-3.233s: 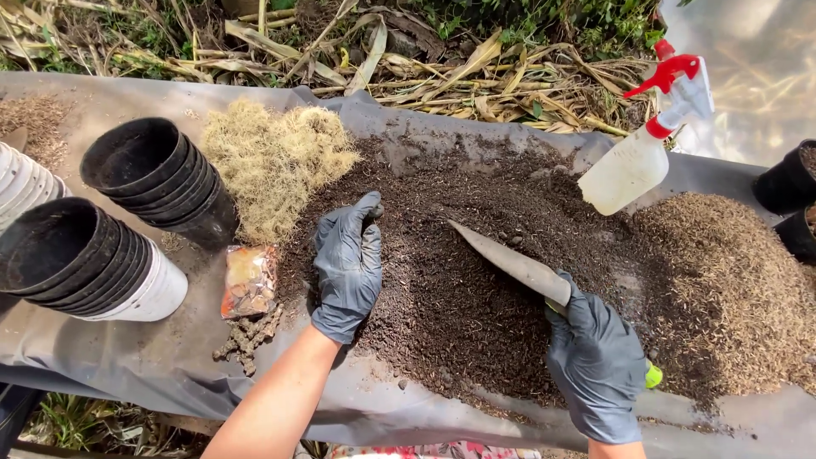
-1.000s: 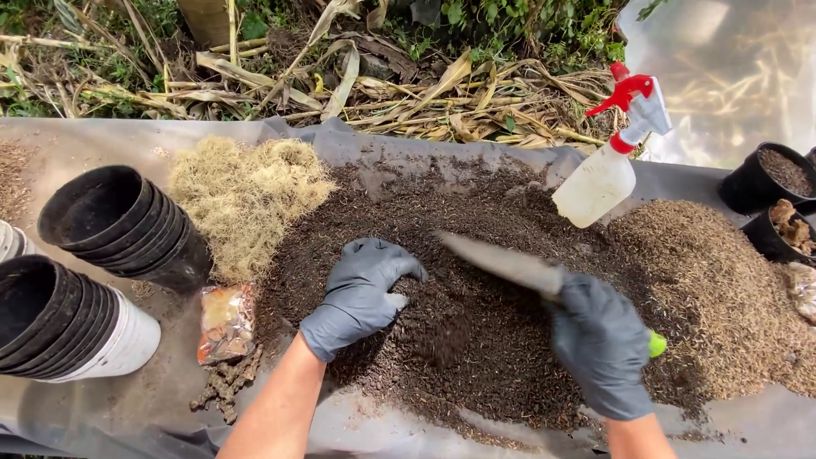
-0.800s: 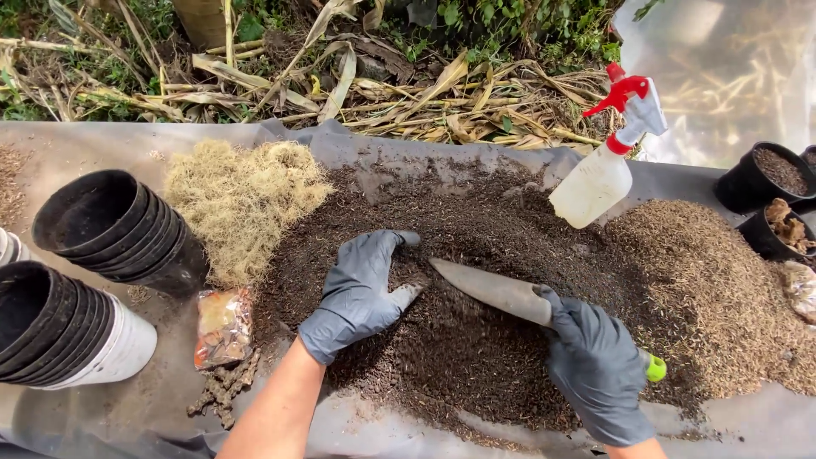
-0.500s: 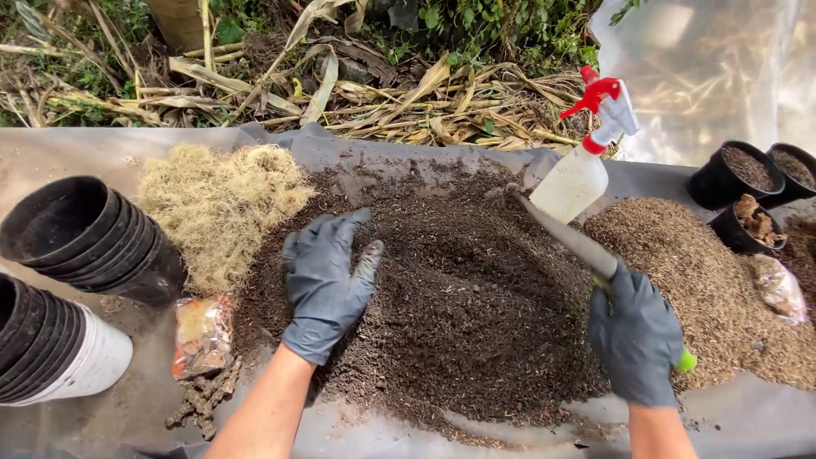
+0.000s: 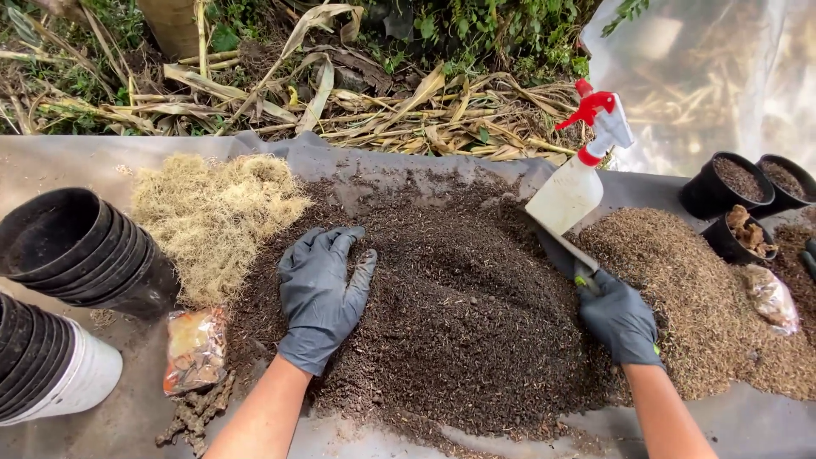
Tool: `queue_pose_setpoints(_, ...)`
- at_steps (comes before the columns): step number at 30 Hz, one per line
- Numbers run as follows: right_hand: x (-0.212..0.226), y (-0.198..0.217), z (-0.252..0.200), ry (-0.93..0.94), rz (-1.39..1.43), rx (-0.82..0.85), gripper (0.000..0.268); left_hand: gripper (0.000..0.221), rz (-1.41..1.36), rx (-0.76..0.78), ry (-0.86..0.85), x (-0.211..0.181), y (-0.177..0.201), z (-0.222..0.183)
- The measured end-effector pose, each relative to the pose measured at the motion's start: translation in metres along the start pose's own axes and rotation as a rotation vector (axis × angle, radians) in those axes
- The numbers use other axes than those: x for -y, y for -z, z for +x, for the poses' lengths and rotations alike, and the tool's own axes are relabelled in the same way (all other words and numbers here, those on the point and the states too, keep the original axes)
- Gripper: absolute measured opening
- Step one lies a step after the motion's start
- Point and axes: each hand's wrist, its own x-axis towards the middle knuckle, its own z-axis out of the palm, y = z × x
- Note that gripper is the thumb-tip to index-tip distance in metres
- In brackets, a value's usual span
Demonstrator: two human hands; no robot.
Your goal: Mixing various soil components and organic matter on a plastic-covered table using hands and a trowel to prepare potting mix.
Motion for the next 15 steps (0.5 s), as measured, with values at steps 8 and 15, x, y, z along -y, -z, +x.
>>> queue_pose_setpoints(8, -0.002, 0.004, -0.024, -0.053, 0.054, 0.207, 0.053, 0.033, 0.003, -0.056, -0.015, -0.003, 0.0, -0.001)
queue_pose_setpoints(15, 0.045, 0.053, -0.069, 0.169, 0.303, 0.089, 0.047, 0.032, -0.004, -0.036, 0.019, 0.0, -0.001, -0.002)
